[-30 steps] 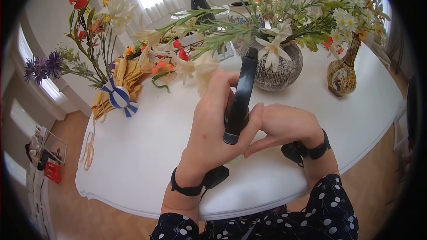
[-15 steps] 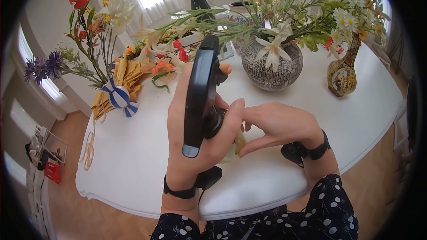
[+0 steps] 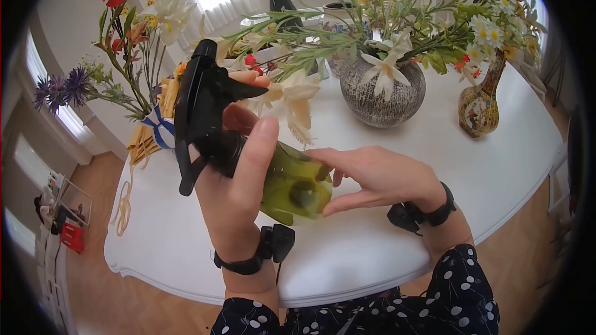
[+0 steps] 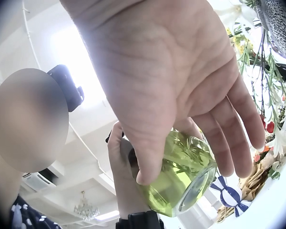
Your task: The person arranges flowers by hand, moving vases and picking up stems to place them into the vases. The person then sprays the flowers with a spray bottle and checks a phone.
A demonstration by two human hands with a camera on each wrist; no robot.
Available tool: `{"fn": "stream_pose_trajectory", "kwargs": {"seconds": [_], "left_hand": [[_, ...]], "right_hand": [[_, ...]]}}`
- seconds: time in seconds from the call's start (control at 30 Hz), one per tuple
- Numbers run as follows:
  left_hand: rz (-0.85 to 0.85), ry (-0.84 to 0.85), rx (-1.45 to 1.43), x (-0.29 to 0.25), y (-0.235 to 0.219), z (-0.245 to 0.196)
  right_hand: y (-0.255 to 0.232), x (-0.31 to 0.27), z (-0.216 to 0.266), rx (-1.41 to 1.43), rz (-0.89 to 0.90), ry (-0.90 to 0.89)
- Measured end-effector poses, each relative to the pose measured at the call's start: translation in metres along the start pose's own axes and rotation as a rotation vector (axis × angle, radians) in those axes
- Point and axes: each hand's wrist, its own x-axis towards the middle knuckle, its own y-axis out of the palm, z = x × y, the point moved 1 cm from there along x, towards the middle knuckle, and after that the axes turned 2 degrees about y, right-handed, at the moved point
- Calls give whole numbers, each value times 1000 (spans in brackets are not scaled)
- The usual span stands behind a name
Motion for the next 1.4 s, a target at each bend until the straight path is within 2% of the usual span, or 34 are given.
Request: {"fn": "stream_pose_trajectory", "kwargs": {"seconds": [0.07, 0.23, 0.3, 0.5, 0.63, 0.7, 0.83, 1.03, 1.1, 1.17, 1.23, 1.37, 1.4], "left_hand": [[-30, 44, 17, 2, -2, 1], [-48, 31, 3, 7, -11, 4], [12, -21, -136, 9, -17, 9], [3, -92, -59, 7, -19, 11], [23, -53, -34, 9, -21, 17], [68, -35, -109, 11, -18, 17], [66, -67, -146, 11, -15, 16], [145, -77, -71, 5, -11, 12], [197, -96, 35, 0, -7, 12], [210, -71, 35, -5, -2, 13], [245, 55, 71, -8, 5, 13], [308, 8, 51, -11, 12, 7], [311, 58, 75, -11, 13, 12]], "right_hand": [[1, 1, 0, -8, 0, 6], [4, 4, 1, -7, 3, 20], [4, 5, 3, 3, 25, 69], [7, 6, -1, -6, 10, 61], [7, 6, -1, -7, 17, 74], [7, 6, -2, -24, 18, 66], [6, 4, -2, -53, 24, 72], [4, 3, -3, -74, 55, 58], [3, 2, -3, -91, 94, 54], [2, 0, -5, -102, 114, 56], [1, -1, -6, -112, 135, 58], [-2, -5, -4, -145, 172, 73], [-2, -6, -4, -149, 177, 76]]}}
